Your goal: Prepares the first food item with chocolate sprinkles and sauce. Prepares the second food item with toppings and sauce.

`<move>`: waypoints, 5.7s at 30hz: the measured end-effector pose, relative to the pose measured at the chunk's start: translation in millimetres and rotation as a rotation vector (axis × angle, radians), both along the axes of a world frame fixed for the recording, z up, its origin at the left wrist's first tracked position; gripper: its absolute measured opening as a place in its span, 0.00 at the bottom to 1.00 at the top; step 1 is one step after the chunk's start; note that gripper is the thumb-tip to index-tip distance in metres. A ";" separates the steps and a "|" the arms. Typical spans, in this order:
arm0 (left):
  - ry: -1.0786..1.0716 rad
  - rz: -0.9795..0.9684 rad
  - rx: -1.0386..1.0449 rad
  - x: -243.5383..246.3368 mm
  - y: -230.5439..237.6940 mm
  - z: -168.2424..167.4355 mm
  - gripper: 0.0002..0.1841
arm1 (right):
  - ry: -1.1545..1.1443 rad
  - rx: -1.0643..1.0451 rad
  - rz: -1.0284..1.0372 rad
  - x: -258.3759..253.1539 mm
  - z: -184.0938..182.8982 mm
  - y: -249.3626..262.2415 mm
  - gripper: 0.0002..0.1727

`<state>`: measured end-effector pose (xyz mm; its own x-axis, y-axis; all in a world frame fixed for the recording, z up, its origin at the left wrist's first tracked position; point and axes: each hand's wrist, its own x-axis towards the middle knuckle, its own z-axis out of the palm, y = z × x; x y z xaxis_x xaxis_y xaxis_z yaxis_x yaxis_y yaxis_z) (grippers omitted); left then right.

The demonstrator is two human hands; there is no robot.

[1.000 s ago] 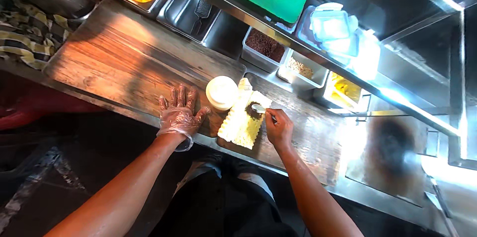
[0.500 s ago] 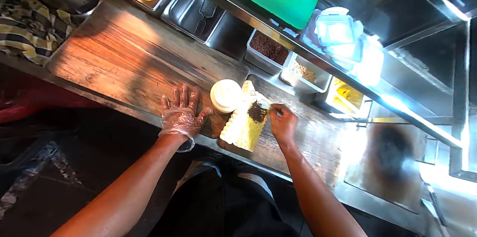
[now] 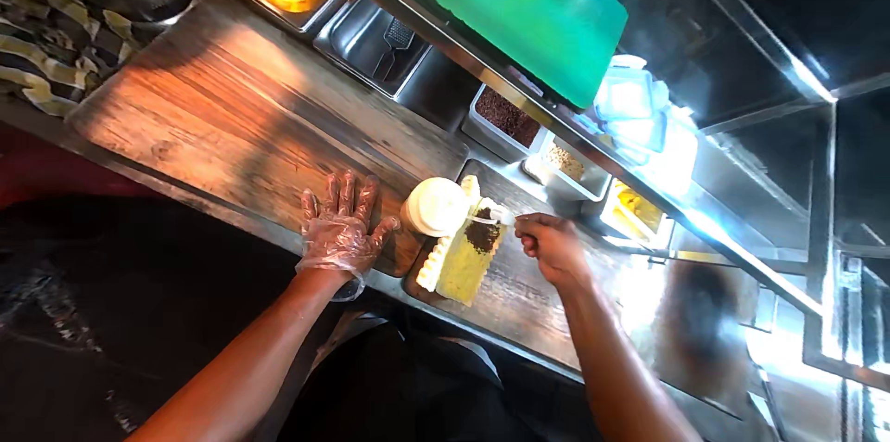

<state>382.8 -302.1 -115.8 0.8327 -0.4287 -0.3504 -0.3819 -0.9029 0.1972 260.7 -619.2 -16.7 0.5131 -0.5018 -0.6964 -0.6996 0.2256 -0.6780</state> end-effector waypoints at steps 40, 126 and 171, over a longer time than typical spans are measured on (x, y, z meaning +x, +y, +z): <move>0.029 -0.026 0.048 2.7 -2.2 5.9 0.50 | -0.344 -0.247 -0.031 81.9 4.2 -40.8 0.04; 0.017 -0.051 0.024 13.4 -4.3 -0.1 0.48 | -0.064 -0.553 0.280 156.7 -73.4 -121.1 0.16; 0.028 -0.025 0.055 12.5 -10.5 7.3 0.49 | -0.346 -0.836 0.358 -88.2 -37.2 90.7 0.06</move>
